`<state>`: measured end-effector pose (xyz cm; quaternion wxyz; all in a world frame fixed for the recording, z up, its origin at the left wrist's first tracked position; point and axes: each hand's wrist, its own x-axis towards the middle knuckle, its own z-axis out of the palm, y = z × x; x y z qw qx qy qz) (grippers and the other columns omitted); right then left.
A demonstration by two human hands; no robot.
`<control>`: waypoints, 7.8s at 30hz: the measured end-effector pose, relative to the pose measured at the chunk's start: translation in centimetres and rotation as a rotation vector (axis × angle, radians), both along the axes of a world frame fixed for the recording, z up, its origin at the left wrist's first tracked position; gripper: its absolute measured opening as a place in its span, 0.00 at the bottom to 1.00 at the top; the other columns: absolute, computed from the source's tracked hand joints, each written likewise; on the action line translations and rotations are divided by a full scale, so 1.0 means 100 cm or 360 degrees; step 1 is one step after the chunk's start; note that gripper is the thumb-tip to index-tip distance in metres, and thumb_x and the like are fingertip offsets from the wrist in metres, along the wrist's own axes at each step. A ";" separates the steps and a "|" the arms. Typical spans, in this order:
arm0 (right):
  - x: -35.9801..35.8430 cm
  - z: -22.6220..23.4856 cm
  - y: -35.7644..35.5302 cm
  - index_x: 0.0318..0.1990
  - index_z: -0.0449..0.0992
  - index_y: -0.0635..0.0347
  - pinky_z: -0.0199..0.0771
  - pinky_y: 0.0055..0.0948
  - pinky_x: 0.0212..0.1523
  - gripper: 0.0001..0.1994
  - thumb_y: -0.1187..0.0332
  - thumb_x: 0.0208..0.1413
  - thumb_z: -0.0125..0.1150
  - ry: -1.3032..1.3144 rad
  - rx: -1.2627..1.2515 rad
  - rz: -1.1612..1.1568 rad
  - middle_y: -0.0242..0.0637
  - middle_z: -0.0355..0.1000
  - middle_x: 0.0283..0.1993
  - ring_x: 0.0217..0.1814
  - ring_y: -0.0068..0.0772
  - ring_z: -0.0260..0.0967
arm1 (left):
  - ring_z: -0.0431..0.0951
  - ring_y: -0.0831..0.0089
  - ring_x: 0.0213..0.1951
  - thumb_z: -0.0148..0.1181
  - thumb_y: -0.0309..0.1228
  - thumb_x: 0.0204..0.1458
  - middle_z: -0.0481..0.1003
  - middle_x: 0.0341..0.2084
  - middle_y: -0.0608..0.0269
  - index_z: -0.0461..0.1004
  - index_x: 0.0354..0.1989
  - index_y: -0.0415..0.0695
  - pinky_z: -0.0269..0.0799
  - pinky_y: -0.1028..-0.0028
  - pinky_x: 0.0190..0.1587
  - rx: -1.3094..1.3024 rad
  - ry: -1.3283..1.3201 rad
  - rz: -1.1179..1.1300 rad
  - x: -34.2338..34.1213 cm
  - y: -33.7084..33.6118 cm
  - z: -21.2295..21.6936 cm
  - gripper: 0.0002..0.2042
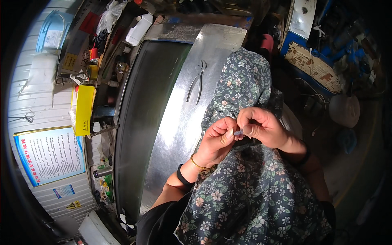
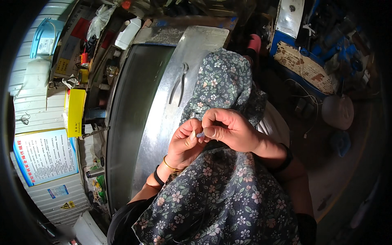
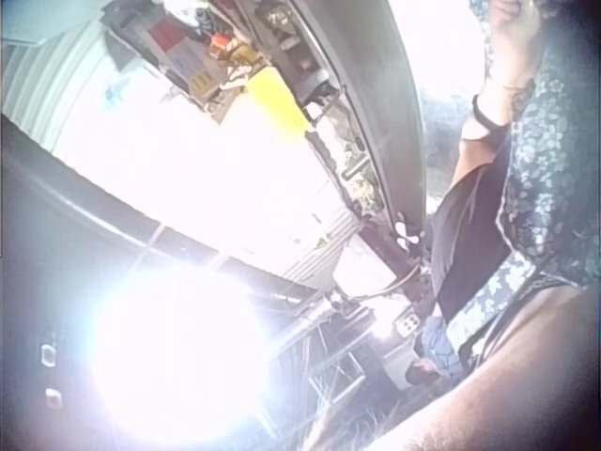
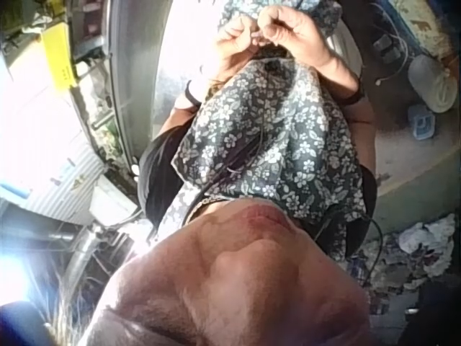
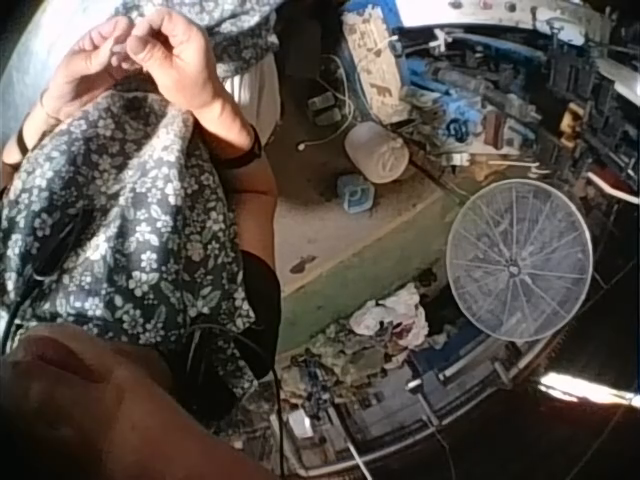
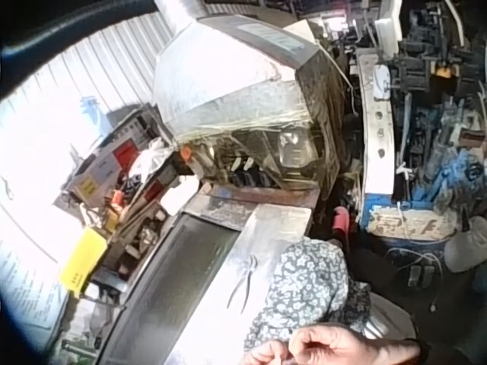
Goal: Assembling and finishing leather shoes on a factory line.
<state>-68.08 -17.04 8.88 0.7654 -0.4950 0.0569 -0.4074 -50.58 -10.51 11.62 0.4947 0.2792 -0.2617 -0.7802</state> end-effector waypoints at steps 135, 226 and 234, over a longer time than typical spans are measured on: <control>-0.003 -0.039 -0.022 0.41 0.70 0.58 0.62 0.15 0.34 0.05 0.68 0.64 0.57 0.0151 0.0359 0.0055 0.20 0.65 0.34 0.33 0.11 0.58 | 0.72 0.77 0.41 0.57 0.28 0.61 0.75 0.35 0.68 0.73 0.39 0.42 0.65 0.75 0.49 0.0032 -0.0379 0.0264 -0.009 -0.024 -0.032 0.04; -0.031 0.037 -0.089 0.37 0.77 0.66 0.76 0.36 0.38 0.08 0.75 0.49 0.66 0.1189 -0.1713 -0.1516 0.43 0.76 0.37 0.38 0.46 0.75 | 0.45 0.52 0.73 0.75 0.33 0.40 0.47 0.70 0.40 0.54 0.69 0.43 0.44 0.62 0.71 -0.1017 -0.1625 0.0153 -0.024 -0.114 -0.007 0.46; -0.026 0.035 -0.067 0.58 0.71 0.65 0.75 0.35 0.51 0.21 0.70 0.57 0.63 0.1220 -0.0903 -0.1015 0.55 0.75 0.50 0.54 0.48 0.75 | 0.49 0.52 0.71 0.74 0.31 0.41 0.51 0.69 0.45 0.54 0.68 0.41 0.46 0.62 0.70 -0.1179 -0.1581 0.0245 -0.019 -0.107 -0.015 0.44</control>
